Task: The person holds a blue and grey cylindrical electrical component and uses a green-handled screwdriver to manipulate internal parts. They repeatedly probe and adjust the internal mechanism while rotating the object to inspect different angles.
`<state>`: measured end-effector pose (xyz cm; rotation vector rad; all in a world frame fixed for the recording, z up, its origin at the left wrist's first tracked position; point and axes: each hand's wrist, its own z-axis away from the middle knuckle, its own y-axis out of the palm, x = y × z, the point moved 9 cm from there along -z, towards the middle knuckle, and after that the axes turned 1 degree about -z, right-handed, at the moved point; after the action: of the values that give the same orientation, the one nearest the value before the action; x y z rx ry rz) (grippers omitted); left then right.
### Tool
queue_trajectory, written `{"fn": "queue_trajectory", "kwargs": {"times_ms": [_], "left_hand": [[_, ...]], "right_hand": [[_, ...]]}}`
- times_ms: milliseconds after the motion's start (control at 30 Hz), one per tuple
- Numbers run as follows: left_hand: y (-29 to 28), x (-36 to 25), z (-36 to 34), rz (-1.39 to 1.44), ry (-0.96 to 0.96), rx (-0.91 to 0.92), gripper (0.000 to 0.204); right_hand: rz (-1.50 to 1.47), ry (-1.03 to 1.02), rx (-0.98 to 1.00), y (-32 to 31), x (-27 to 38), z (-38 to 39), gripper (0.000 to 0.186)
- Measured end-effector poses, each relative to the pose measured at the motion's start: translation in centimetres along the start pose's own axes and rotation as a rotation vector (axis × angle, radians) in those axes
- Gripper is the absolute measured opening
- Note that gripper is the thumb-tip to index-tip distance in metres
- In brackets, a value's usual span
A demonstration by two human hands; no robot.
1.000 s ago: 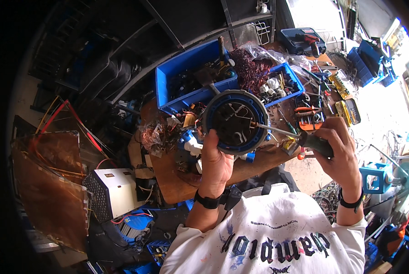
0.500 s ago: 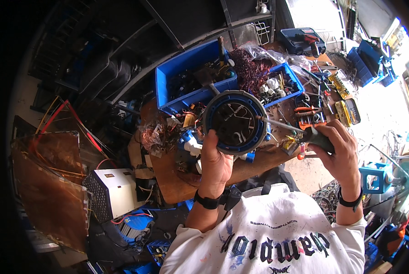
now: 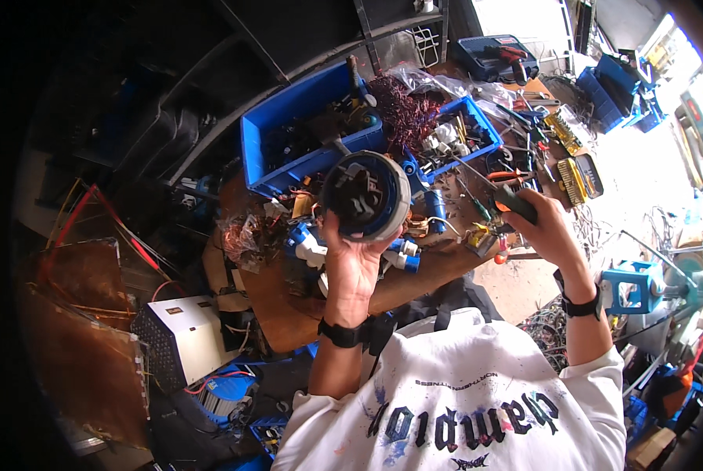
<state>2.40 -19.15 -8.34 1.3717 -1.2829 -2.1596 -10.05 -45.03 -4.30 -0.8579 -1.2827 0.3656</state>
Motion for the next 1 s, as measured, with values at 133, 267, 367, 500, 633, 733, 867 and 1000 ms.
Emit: {"fn": "queue_trajectory", "kwargs": {"times_ms": [133, 267, 367, 500, 633, 733, 867, 1000], "left_hand": [[-1.4, 3.6, -2.6, -0.005, -0.068, -0.060, 0.065], [-2.3, 6.2, -3.9, 0.031, -0.180, -0.083, 0.062], [-1.9, 6.5, -3.6, -0.018, -0.196, -0.091, 0.059], [0.2, 5.8, -3.1, -0.220, -0.123, -0.077, 0.052], [2.7, 5.4, -2.8, -0.282, -0.073, -0.004, 0.049], [4.4, 4.1, -2.1, -0.370, -0.003, -0.056, 0.048], [5.5, 3.4, -1.8, -0.411, 0.050, -0.029, 0.047], [5.2, 3.6, -1.8, -0.369, 0.053, -0.052, 0.045]], "right_hand": [[0.117, 0.037, 0.059, 1.6, -1.6, -1.8, 0.032], [0.017, 0.055, -0.037, 0.8, -1.4, -2.3, 0.030], [-0.180, 0.041, -0.085, 0.2, -1.4, -2.1, 0.029], [-0.383, 0.059, -0.069, -0.8, 1.7, -1.5, 0.028], [-0.704, -0.072, -0.107, 0.1, 5.6, -2.0, 0.036], [-0.406, -0.289, -0.167, -0.9, 10.2, -2.5, 0.057], [-0.212, -0.329, -0.139, -0.8, 13.1, -2.6, 0.068], [-0.115, -0.314, -0.129, -0.2, 13.6, -3.1, 0.062]]}}
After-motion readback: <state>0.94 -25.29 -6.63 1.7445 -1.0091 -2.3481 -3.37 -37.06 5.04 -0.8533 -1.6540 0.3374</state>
